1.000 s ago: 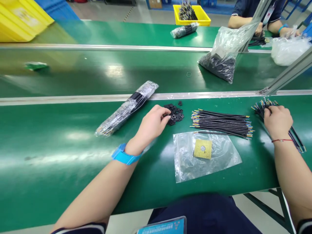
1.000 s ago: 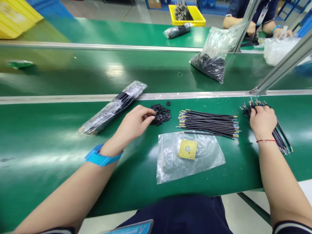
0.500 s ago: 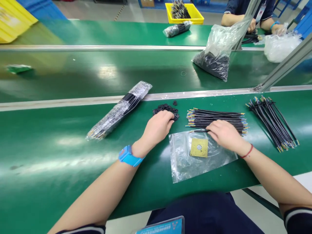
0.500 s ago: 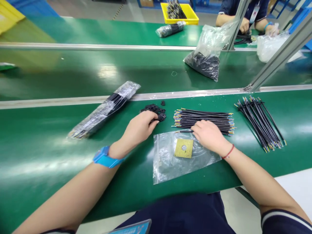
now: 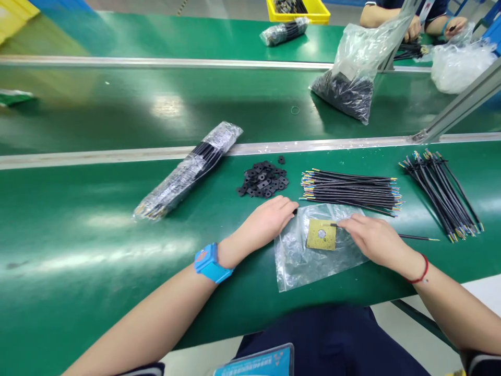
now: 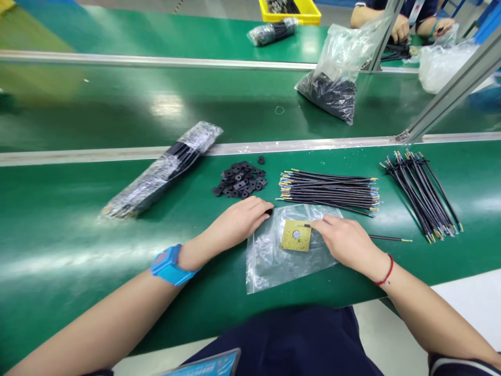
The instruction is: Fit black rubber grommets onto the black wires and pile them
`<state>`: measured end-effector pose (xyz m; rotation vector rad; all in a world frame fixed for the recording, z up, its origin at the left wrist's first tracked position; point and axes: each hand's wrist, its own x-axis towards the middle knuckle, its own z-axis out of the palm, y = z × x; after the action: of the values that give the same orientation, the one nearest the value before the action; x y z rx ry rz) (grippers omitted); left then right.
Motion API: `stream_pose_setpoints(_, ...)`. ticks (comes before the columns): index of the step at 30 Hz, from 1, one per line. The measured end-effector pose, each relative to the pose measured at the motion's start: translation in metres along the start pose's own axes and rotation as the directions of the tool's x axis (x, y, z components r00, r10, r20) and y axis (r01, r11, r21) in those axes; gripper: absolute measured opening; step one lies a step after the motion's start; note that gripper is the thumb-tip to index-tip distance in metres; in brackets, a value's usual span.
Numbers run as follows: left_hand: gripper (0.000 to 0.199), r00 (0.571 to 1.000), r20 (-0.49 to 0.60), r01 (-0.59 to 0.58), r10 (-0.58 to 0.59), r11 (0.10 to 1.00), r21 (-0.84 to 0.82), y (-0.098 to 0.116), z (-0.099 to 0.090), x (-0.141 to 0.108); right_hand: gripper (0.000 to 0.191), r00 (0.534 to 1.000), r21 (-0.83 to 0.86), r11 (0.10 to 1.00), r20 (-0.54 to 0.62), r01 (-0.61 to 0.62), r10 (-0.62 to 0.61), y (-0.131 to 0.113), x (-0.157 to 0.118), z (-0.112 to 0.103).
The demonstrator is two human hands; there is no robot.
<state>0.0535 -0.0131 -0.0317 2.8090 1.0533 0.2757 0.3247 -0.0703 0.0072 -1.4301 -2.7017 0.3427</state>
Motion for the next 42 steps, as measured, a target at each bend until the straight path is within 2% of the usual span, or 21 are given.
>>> stream_pose_setpoints(3, 0.021, 0.995, 0.047, 0.094, -0.087, 0.975, -0.2, -0.001, -0.003, 0.005, 0.028, 0.998, -0.19, 0.982, 0.065, 0.013, -0.001, -0.004, -0.007, 0.012)
stream_pose_setpoints(5, 0.02, 0.985, 0.067, 0.172, -0.159, 0.917, -0.359, 0.002, -0.005, 0.009, 0.027, 0.997, -0.223, 0.975, 0.075, 0.009, 0.008, -0.004, -0.006, 0.012)
stream_pose_setpoints(6, 0.018, 0.975, 0.075, 0.218, -0.207, 0.86, -0.461, 0.005, -0.006, 0.011, 0.027, 0.997, -0.201, 0.98, 0.076, 0.003, 0.012, -0.003, -0.004, 0.01)
stream_pose_setpoints(7, 0.015, 0.961, 0.085, 0.264, -0.265, 0.771, -0.58, 0.008, -0.006, 0.014, 0.027, 0.997, -0.145, 0.989, 0.07, -0.004, 0.014, -0.002, -0.002, 0.007)
stream_pose_setpoints(8, 0.013, 0.94, 0.108, 0.301, -0.323, 0.642, -0.705, 0.012, -0.006, 0.016, 0.026, 0.999, -0.06, 0.998, 0.052, -0.01, 0.013, -0.001, 0.001, 0.002)
stream_pose_setpoints(10, 0.013, 0.892, 0.2, 0.332, -0.406, 0.286, -0.899, 0.021, -0.006, 0.021, 0.026, 1.0, 0.156, 0.988, -0.019, -0.008, 0.011, 0.001, 0.007, -0.009)
stream_pose_setpoints(12, 0.019, 0.857, 0.309, 0.302, -0.413, -0.083, -0.95, 0.027, -0.005, 0.026, 0.026, 0.995, 0.324, 0.946, -0.094, 0.005, 0.027, 0.001, 0.013, -0.019)
stream_pose_setpoints(13, 0.022, 0.847, 0.35, 0.28, -0.401, -0.223, -0.934, 0.03, -0.005, 0.027, 0.026, 0.992, 0.372, 0.928, -0.118, 0.012, 0.034, 0.0, 0.017, -0.023)
stream_pose_setpoints(15, 0.026, 0.832, 0.396, 0.238, -0.389, -0.394, -0.888, 0.033, -0.006, 0.029, 0.026, 0.989, 0.413, 0.911, -0.144, 0.017, 0.047, -0.003, 0.024, -0.027)
stream_pose_setpoints(17, 0.029, 0.823, 0.406, 0.206, -0.396, -0.458, -0.865, 0.033, -0.006, 0.028, 0.025, 0.985, 0.426, 0.905, -0.156, 0.006, 0.067, -0.005, 0.029, -0.027)
stream_pose_setpoints(19, 0.03, 0.829, 0.389, 0.185, -0.402, -0.459, -0.869, 0.033, -0.007, 0.026, 0.024, 0.984, 0.439, 0.898, -0.151, -0.018, 0.093, -0.005, 0.033, -0.024)
stream_pose_setpoints(21, 0.029, 0.843, 0.359, 0.177, -0.402, -0.422, -0.889, 0.032, -0.006, 0.024, 0.023, 0.985, 0.455, 0.889, -0.127, -0.046, 0.116, -0.004, 0.035, -0.021)
stream_pose_setpoints(25, 0.027, 0.864, 0.32, 0.224, -0.388, -0.273, -0.936, 0.034, -0.004, 0.024, 0.021, 0.987, 0.455, 0.887, -0.085, -0.08, 0.133, -0.004, 0.036, -0.016)
stream_pose_setpoints(27, 0.027, 0.857, 0.326, 0.259, -0.399, -0.214, -0.942, 0.036, -0.003, 0.024, 0.02, 0.988, 0.452, 0.89, -0.102, -0.055, 0.113, -0.007, 0.036, -0.011)
stream_pose_setpoints(30, 0.026, 0.823, 0.338, 0.277, -0.457, -0.197, -0.941, 0.041, -0.001, 0.024, 0.019, 0.984, 0.413, 0.911, -0.162, -0.005, 0.079, -0.011, 0.034, -0.002)
stream_pose_setpoints(32, 0.024, 0.809, 0.34, 0.287, -0.48, -0.182, -0.94, 0.044, 0.0, 0.023, 0.02, 0.982, 0.333, 0.943, -0.18, 0.0, 0.063, -0.012, 0.033, 0.003)
stream_pose_setpoints(34, 0.02, 0.81, 0.326, 0.302, -0.487, -0.131, -0.944, 0.047, 0.001, 0.021, 0.022, 0.987, 0.244, 0.969, -0.15, -0.024, 0.062, -0.012, 0.031, 0.005)
stream_pose_setpoints(36, 0.016, 0.827, 0.274, 0.305, -0.49, -0.018, -0.952, 0.048, 0.0, 0.019, 0.025, 0.996, 0.217, 0.975, -0.069, -0.048, 0.064, -0.011, 0.029, 0.003)
stream_pose_setpoints(38, 0.009, 0.869, 0.173, 0.287, -0.464, 0.189, -0.939, 0.048, -0.002, 0.018, 0.027, 0.998, 0.296, 0.953, 0.047, -0.059, 0.047, -0.01, 0.028, 0.0)
stream_pose_setpoints(40, 0.005, 0.924, 0.078, 0.243, -0.374, 0.418, -0.875, 0.047, -0.005, 0.017, 0.029, 0.987, 0.463, 0.881, 0.158, -0.095, 0.024, -0.01, 0.028, -0.003)
stream_pose_setpoints(42, 0.006, 0.959, 0.032, 0.191, -0.28, 0.562, -0.805, 0.045, -0.009, 0.016, 0.028, 0.969, 0.625, 0.761, 0.244, -0.177, 0.025, -0.01, 0.029, -0.005)
